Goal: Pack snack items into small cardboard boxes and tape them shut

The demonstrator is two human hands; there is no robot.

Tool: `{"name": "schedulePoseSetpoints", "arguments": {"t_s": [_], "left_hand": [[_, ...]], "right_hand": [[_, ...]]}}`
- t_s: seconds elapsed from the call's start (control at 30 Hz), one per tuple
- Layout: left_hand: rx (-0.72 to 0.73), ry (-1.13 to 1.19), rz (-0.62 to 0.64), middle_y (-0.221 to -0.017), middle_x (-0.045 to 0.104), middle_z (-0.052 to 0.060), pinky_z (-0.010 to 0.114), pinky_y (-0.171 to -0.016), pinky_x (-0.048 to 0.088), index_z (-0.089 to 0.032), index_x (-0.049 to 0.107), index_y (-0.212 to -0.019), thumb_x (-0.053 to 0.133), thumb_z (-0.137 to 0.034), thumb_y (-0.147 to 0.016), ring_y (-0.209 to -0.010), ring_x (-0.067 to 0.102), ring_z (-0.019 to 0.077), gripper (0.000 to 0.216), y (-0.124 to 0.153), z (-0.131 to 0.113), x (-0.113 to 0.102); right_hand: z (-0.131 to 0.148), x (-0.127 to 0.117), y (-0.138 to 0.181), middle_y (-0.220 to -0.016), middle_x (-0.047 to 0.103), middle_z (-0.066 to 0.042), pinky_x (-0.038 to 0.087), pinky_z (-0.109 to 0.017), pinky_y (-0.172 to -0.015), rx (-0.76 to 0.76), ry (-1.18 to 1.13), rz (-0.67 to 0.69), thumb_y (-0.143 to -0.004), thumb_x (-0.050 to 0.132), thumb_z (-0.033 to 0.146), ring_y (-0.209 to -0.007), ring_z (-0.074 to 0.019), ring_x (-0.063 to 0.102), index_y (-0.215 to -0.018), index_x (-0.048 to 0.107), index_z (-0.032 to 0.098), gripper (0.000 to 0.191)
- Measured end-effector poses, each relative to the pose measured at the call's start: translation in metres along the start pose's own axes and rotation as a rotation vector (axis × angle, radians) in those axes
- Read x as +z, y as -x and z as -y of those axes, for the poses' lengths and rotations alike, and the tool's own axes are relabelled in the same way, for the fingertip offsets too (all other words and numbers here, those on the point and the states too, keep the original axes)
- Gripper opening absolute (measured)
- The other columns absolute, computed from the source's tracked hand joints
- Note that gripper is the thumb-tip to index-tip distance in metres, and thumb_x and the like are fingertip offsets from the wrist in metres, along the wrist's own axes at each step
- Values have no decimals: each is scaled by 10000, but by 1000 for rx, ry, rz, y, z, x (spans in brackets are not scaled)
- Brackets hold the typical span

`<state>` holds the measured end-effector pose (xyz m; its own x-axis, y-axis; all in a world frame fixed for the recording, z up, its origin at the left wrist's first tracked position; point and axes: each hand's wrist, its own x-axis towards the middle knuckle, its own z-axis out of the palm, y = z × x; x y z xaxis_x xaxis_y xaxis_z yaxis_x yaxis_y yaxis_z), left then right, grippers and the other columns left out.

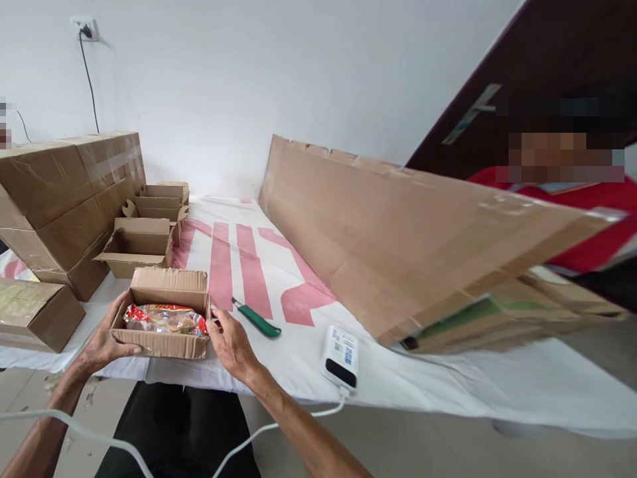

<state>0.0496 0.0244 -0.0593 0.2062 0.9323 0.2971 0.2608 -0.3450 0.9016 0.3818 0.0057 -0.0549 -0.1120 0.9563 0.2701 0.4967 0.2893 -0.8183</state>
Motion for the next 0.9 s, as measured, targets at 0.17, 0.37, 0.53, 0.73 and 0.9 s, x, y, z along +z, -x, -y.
{"name": "schedulePoseSetpoints", "arguments": {"t_s": [0.17, 0.37, 0.53, 0.73, 0.9], "left_hand": [[12, -118, -52, -1685, 416, 221, 612, -1322, 346, -203, 339, -1697, 966, -686, -650, -1581, 402, 466, 1313, 6, 0, 0], [105, -273, -105, -1663, 419, 193, 656, -1320, 309, -248, 328, -1701, 917, -685, -736, -1588, 366, 477, 1212, 20, 1, 6], [105, -255, -136, -1673, 413, 196, 650, -1311, 322, -274, 319, -1716, 917, -679, -744, -1589, 370, 476, 1210, 26, 3, 14], [87, -223, -120, -1680, 398, 208, 652, -1320, 298, -261, 294, -1729, 840, -705, -813, -1594, 359, 477, 1156, 26, 4, 15], [80, -203, -103, -1699, 377, 201, 639, -1323, 301, -260, 282, -1726, 856, -652, -827, -1601, 356, 461, 1136, 24, 1, 15]], "right_hand": [[-1, -4, 6, -1325, 754, -146, 588, -439, -1022, -27, -15, 68, -1002, 625, 502, -1196, -300, 732, -1365, 638, 196, 475], [-6, 10, 18, -1431, 697, -151, 601, -509, -1061, -15, 159, 34, -770, 899, 392, -1283, -354, 704, -1549, 487, 221, 898], [-11, 26, 19, -1361, 733, -145, 621, -506, -1035, -69, 218, -49, -821, 840, 301, -1244, -348, 731, -1526, 513, 232, 781], [-17, 34, 18, -1340, 742, -153, 629, -523, -1022, -98, 214, -86, -866, 791, 289, -1223, -357, 744, -1538, 500, 230, 735], [-19, 37, 16, -1346, 747, -157, 622, -537, -1046, -108, 225, -92, -876, 781, 281, -1236, -360, 742, -1543, 504, 224, 725]]}}
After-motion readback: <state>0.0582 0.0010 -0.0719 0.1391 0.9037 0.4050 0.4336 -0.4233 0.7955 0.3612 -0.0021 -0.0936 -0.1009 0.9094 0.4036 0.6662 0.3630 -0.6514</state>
